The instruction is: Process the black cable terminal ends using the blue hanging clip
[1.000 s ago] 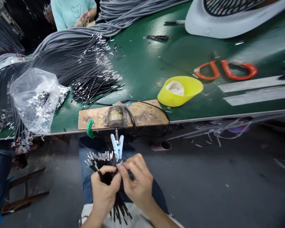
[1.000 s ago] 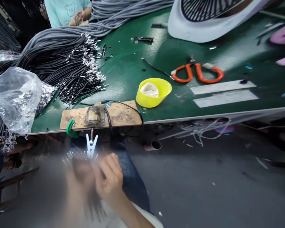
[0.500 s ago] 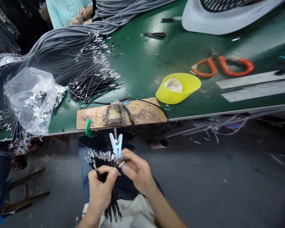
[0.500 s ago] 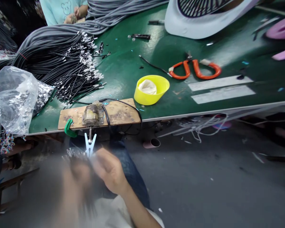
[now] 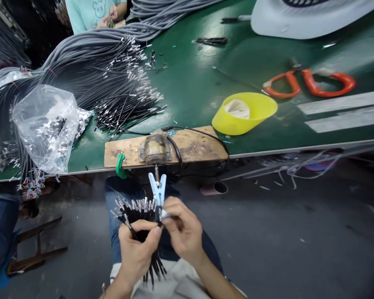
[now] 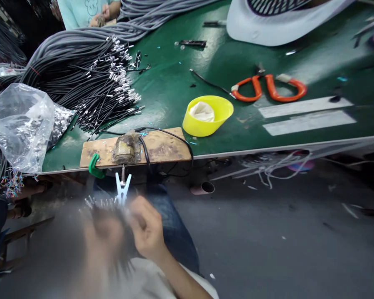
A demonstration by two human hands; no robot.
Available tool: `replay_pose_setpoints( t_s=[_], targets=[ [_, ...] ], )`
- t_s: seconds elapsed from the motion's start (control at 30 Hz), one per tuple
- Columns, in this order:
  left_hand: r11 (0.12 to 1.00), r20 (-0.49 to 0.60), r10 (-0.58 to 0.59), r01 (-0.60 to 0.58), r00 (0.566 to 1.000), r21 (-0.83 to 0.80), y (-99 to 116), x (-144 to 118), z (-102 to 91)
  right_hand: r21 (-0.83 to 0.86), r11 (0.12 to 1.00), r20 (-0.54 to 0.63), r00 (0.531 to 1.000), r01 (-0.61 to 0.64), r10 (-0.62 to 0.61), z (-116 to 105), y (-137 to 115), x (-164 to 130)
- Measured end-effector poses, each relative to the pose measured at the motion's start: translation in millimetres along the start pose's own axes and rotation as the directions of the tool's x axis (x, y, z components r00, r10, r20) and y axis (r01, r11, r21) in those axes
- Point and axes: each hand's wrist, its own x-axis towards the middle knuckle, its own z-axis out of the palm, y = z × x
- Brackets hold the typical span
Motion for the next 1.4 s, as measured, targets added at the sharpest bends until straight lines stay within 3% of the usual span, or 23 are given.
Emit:
replay_pose_setpoints(
  t_s=[0.07, 0.17, 0.23, 0.4, 0.47, 0.6, 0.73, 0.87, 0.97, 1.2, 1.3, 1.4],
  targets=[
    [1.0, 0.01, 0.027, -0.027, 1.0, -0.015, 2, 1, -2.1, 0.235, 0.932, 0.133, 0.959, -0.275, 0.25, -2, -3, 6],
    [0.998, 0.008, 0.061, -0.06, 0.998, -0.036, 6, 6, -4.1, 0.411, 0.693, 0.399, 0.801, -0.592, 0.448, -6, -6, 17],
    [0.996, 0.001, 0.078, -0.078, 0.997, -0.044, 8, 10, -4.4, 0.394, 0.617, 0.513, 0.72, -0.681, 0.468, -12, -7, 24],
    [0.995, -0.028, 0.091, -0.093, 0.995, -0.042, 13, 16, -4.7, 0.215, 0.672, 0.601, 0.639, -0.708, 0.48, -30, -5, 41],
    [0.995, -0.043, 0.093, -0.094, 0.995, -0.03, 14, 15, -6.2, 0.216, 0.665, 0.571, 0.646, -0.714, 0.508, -32, -4, 48],
    [0.995, -0.098, 0.1, -0.101, 0.99, -0.013, 16, 10, -11.5, 0.437, 0.594, 0.386, 0.737, -0.675, 0.554, -20, -3, 62],
    [0.992, -0.154, 0.125, -0.126, 0.98, 0.006, 19, 12, -13.6, 0.608, 0.439, 0.399, 0.733, -0.662, 0.551, 4, -5, 68],
    [0.988, -0.174, 0.156, -0.155, 0.972, 0.022, 24, 19, -8.7, 0.672, 0.445, 0.302, 0.768, -0.591, 0.564, 14, -4, 67],
    [0.985, -0.159, 0.171, -0.169, 0.972, 0.025, 26, 23, -4.1, 0.679, 0.424, 0.295, 0.752, -0.599, 0.589, 14, -3, 66],
    [0.986, -0.143, 0.164, -0.164, 0.976, 0.013, 26, 24, -1.2, 0.697, 0.279, 0.366, 0.663, -0.66, 0.653, 12, 11, 52],
    [0.989, -0.138, 0.145, -0.146, 0.98, 0.002, 22, 20, -2.8, 0.694, 0.296, 0.349, 0.666, -0.657, 0.659, 5, 22, 41],
    [0.992, -0.124, 0.124, -0.126, 0.984, -0.008, 17, 16, -6.0, 0.675, 0.381, 0.272, 0.693, -0.632, 0.668, -5, 30, 28]
  ],
)
